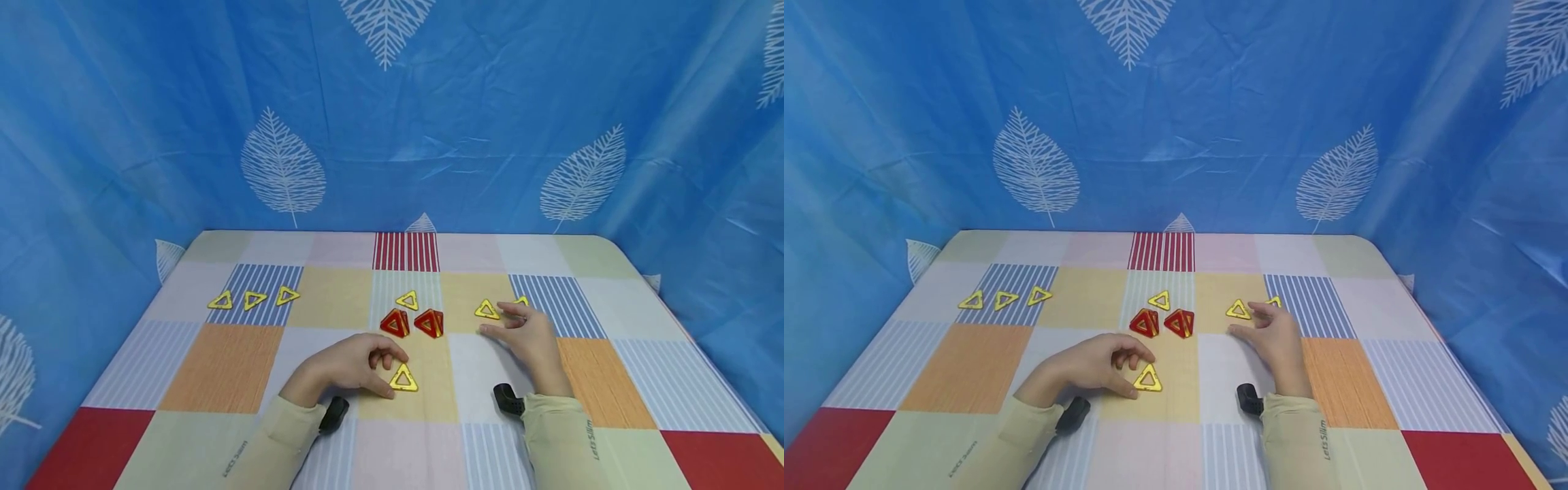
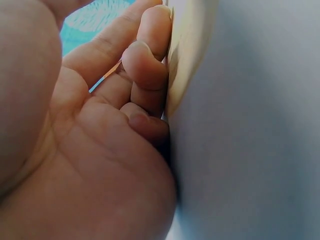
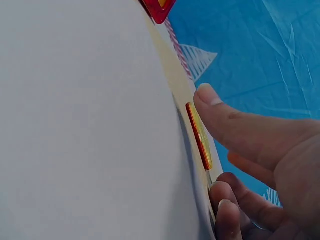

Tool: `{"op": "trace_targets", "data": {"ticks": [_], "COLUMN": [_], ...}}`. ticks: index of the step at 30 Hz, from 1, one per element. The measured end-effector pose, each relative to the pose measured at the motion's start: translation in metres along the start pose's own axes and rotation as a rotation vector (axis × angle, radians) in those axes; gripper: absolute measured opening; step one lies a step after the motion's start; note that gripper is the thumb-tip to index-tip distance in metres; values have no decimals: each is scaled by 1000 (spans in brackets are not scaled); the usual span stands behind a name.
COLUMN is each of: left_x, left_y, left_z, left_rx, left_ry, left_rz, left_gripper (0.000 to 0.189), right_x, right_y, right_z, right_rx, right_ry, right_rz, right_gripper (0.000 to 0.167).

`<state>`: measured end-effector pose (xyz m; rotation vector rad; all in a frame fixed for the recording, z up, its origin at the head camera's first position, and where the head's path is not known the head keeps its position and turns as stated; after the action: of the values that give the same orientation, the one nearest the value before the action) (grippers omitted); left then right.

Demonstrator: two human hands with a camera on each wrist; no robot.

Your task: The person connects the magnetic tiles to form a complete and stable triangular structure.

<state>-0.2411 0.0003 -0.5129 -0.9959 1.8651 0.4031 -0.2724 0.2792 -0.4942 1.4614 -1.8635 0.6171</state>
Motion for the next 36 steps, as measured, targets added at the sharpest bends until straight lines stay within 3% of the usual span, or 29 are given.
{"op": "trace_targets", "data": {"ticks": [12,20,24,31,36], "left_x": [0,1,1,1,1], "left_y": [0,-1,0,1,0], "left_z": [0,0,1,0,-1], "left_rx": [6,0,3,-3,-4], "left_ry": [-10,-8,-13,-2,0], "left_rz": [-11,-19,-19,-22,-23], "left_gripper": [39,38,39,38,39], "right_x": [1,6,8,9,14], "right_y": [3,6,6,4,3], "right_z": [7,8,5,-1,-4], "right_rx": [4,-17,-43,-78,-96], "right_ry": [-160,-174,-147,4,92], "right_rz": [-27,-80,-81,-42,-73], "right_gripper": [49,31,30,37,38]}}
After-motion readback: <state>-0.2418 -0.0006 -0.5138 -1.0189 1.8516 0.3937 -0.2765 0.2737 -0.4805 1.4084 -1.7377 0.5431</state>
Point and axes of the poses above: each hand's wrist, its own y-axis towards the middle knuckle, its own z-axis out of the palm, x = y × z, the point moved 10 cm from there along y, towards the middle knuckle, and after that the axes turned 4 degrees about -x, right-handed, at the moved point
